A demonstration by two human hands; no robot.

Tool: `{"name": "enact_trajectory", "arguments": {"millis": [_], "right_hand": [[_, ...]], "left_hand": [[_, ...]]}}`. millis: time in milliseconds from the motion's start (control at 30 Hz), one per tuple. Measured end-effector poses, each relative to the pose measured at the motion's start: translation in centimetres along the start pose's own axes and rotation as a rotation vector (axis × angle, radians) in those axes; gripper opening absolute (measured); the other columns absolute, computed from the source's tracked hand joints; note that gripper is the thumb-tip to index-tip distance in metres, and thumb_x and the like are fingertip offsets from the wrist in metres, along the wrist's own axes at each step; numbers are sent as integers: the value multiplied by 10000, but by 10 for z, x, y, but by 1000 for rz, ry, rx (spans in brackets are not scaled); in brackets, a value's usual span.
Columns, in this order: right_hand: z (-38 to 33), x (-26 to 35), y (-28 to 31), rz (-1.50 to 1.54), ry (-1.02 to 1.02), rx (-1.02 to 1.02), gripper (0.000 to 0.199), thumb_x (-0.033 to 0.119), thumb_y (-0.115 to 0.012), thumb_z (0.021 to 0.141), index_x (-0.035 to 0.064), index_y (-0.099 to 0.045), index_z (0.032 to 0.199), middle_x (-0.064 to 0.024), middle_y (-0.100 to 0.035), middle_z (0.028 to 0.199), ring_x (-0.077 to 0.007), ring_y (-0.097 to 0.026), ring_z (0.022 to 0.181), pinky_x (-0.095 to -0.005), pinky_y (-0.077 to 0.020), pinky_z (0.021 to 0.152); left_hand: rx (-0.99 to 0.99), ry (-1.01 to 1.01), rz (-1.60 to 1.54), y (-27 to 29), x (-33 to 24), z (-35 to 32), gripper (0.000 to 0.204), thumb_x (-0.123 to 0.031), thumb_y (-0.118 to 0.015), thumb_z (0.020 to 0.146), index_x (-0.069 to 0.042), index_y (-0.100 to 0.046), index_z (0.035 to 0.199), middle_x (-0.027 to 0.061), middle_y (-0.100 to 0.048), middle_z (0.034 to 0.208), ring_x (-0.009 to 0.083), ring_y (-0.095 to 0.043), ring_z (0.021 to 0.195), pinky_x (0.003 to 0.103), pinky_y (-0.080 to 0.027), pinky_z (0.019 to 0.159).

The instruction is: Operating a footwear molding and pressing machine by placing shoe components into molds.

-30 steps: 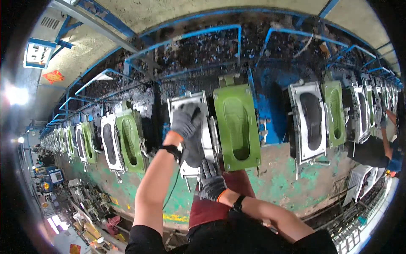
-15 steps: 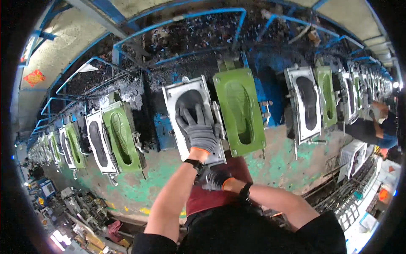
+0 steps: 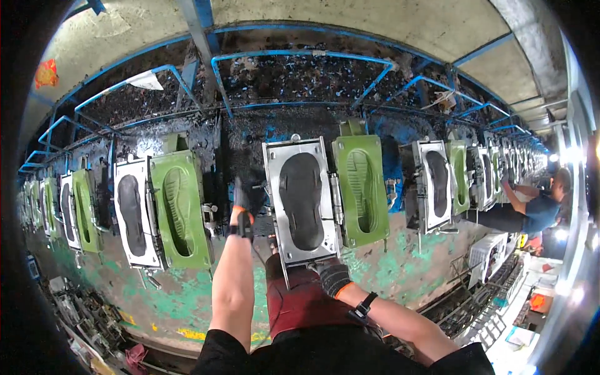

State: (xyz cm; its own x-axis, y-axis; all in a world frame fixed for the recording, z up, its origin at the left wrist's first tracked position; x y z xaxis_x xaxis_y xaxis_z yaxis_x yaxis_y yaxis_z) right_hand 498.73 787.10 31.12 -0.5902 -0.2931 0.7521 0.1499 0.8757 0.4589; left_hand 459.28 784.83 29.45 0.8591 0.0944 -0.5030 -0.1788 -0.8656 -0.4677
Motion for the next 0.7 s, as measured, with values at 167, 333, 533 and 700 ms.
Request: {"name": "enact_trajectory", "arguments": {"millis": [167, 333, 533, 700], "right_hand": [[10, 79, -5, -563, 502, 206, 446, 194, -528, 846, 185, -634, 1279, -151, -690, 1116, -334, -671, 991, -451, -536, 854], [20, 29, 71, -574, 342, 475, 568, 290, -571, 832, 229, -578, 1397, -136, -676, 1231, -323, -660, 1057, -445, -516, 929], [12, 63, 92, -390, 344, 387, 475, 474, -617, 882, 266, -635, 1308, -97, -663, 1274, -331, -634, 1130, -505, -467, 999], [-76, -43, 169, -140, 110, 101, 472, 522, -569, 932, 110, -718, 1108, -187, -691, 1120, -358, -664, 1028, -452, -520, 927]], "left_hand": [[-414, 74, 1071, 187, 50, -42, 748, -663, -424, 987, 8, -652, 1226, 159, -705, 1127, 226, -633, 1078, 371, -469, 964], [-356, -981, 1277, -83, 11, -103, 347, -282, -544, 969, -2, -649, 1145, 197, -681, 1141, 334, -637, 1053, 490, -474, 884], [63, -1174, 1894, -153, 16, -46, 388, -181, -552, 894, -40, -631, 1247, 158, -605, 1327, 342, -530, 1274, 446, -349, 1149], [153, -1474, 1775, -177, 35, -38, 247, -147, -620, 808, -86, -699, 1033, 111, -686, 1134, 307, -596, 1156, 432, -460, 1038]]}}
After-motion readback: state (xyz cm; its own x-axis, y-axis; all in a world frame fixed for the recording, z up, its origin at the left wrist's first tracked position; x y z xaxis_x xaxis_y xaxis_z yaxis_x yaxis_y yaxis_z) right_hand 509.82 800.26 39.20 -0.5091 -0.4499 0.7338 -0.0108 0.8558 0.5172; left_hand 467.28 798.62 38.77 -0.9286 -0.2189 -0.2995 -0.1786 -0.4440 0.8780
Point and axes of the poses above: each hand's wrist, its own z-axis towards the middle knuckle, its own y-axis out of the back of the hand, x = y × z, the point moved 1 cm from there along z, towards the middle knuckle
